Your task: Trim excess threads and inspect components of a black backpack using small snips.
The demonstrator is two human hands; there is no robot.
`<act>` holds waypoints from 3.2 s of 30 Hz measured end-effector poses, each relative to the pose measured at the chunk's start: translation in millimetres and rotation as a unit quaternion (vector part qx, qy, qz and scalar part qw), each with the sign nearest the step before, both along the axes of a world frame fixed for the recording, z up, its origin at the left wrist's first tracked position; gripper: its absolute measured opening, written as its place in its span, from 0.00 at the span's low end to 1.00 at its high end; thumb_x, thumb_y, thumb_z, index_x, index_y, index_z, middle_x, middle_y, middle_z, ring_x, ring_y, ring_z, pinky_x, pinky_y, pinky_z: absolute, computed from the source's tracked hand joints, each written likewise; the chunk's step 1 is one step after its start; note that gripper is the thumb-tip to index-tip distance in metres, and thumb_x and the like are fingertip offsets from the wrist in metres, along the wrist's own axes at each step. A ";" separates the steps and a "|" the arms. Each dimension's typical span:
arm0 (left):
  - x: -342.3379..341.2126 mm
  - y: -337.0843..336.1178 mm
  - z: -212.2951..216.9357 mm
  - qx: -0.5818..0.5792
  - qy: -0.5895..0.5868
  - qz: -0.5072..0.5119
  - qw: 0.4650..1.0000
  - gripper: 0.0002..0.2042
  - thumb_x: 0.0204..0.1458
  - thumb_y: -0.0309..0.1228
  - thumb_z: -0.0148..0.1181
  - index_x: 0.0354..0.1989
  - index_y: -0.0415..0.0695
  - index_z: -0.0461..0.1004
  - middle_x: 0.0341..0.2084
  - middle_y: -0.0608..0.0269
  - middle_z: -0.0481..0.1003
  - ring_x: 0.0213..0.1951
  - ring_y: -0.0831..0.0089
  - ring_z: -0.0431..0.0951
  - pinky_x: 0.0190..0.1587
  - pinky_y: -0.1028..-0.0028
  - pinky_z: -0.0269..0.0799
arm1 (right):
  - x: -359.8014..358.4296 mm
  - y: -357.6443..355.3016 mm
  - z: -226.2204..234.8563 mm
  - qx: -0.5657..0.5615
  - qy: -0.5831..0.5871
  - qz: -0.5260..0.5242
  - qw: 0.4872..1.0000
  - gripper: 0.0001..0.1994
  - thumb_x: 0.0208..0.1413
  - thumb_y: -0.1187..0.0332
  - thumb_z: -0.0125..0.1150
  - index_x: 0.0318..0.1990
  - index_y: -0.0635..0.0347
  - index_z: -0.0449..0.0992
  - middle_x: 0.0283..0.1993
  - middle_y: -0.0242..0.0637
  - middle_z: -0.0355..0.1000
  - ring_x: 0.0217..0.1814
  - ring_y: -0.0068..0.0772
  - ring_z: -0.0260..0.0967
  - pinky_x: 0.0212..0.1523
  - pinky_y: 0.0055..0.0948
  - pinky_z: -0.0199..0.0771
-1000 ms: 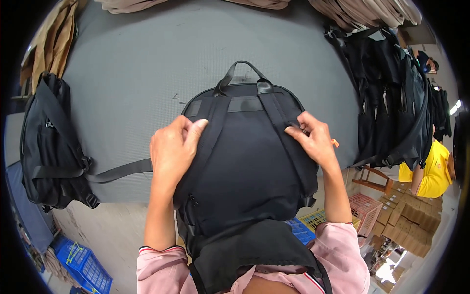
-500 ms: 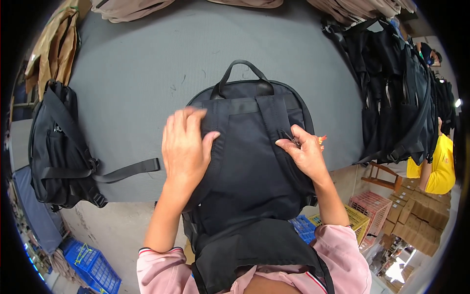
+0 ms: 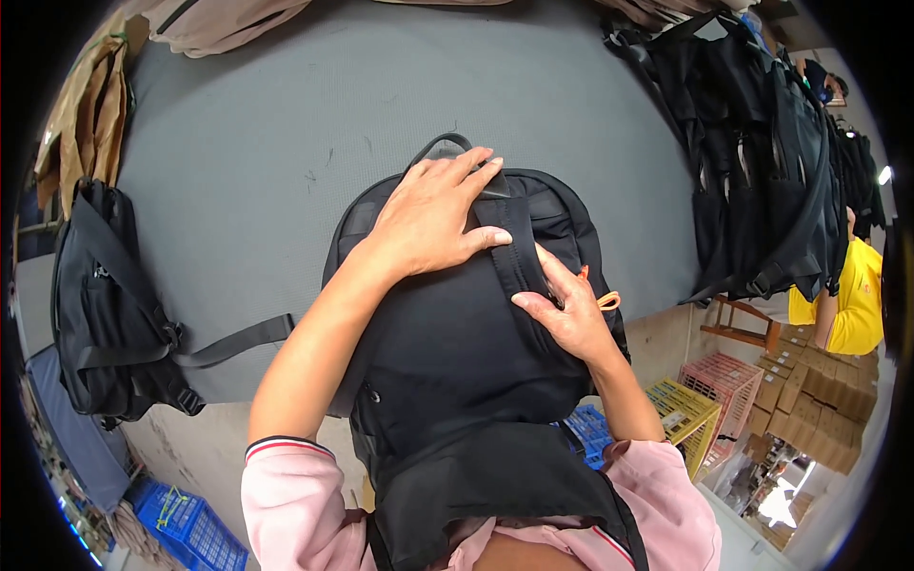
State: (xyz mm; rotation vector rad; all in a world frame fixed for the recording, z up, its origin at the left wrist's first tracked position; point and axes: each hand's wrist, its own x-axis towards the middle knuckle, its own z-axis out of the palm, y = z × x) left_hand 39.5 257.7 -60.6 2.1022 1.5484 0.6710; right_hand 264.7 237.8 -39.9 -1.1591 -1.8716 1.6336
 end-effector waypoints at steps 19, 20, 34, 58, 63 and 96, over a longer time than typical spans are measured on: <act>-0.8 -3.0 -12.2 0.017 -0.014 0.017 1.000 0.35 0.38 0.32 0.66 0.59 0.43 0.62 0.63 0.58 0.58 0.59 0.59 0.62 0.61 0.61 0.55 | -30.2 59.3 2.0 -0.092 0.008 -0.102 0.990 0.07 0.55 0.69 0.59 0.33 0.63 0.71 0.27 0.21 0.63 0.30 0.13 0.56 0.32 0.18 0.58; 2.5 -3.3 -11.2 0.044 -0.005 0.041 0.998 0.33 0.37 0.29 0.65 0.58 0.43 0.63 0.61 0.58 0.60 0.58 0.59 0.63 0.60 0.62 0.57 | -29.2 58.3 3.3 -0.104 0.009 -0.102 0.989 0.06 0.54 0.69 0.59 0.33 0.61 0.71 0.27 0.20 0.62 0.30 0.12 0.55 0.33 0.16 0.58; 19.5 -11.5 17.9 0.054 -0.009 0.041 0.998 0.19 0.35 0.22 0.57 0.41 0.37 0.74 0.35 0.52 0.76 0.42 0.57 0.75 0.48 0.64 0.67 | -14.6 30.3 33.6 -0.032 -0.009 -0.134 0.990 0.06 0.51 0.74 0.61 0.35 0.61 0.70 0.23 0.20 0.63 0.24 0.15 0.60 0.27 0.18 0.61; 40.2 -28.3 40.5 -0.099 -0.098 0.112 0.984 0.18 0.39 0.35 0.67 0.38 0.39 0.75 0.32 0.54 0.76 0.41 0.57 0.74 0.46 0.64 0.67 | -0.2 20.5 65.5 0.394 -0.189 0.000 0.899 0.14 0.42 0.72 0.66 0.38 0.59 0.72 0.32 0.35 0.64 0.29 0.37 0.68 0.28 0.32 0.68; 43.4 -29.7 38.6 -0.063 -0.085 0.107 0.989 0.17 0.39 0.32 0.66 0.38 0.38 0.74 0.35 0.53 0.76 0.43 0.58 0.74 0.49 0.64 0.63 | -6.6 27.2 64.5 0.417 -0.203 0.042 0.885 0.09 0.43 0.72 0.65 0.33 0.59 0.73 0.30 0.34 0.64 0.26 0.38 0.68 0.26 0.34 0.66; 44.7 -33.2 31.0 0.006 -0.063 0.132 0.989 0.19 0.37 0.32 0.68 0.40 0.41 0.74 0.34 0.56 0.76 0.42 0.59 0.74 0.47 0.65 0.66 | -4.8 30.7 52.9 0.337 -0.155 -0.007 0.929 0.09 0.42 0.74 0.66 0.32 0.61 0.76 0.28 0.33 0.64 0.25 0.30 0.67 0.26 0.27 0.67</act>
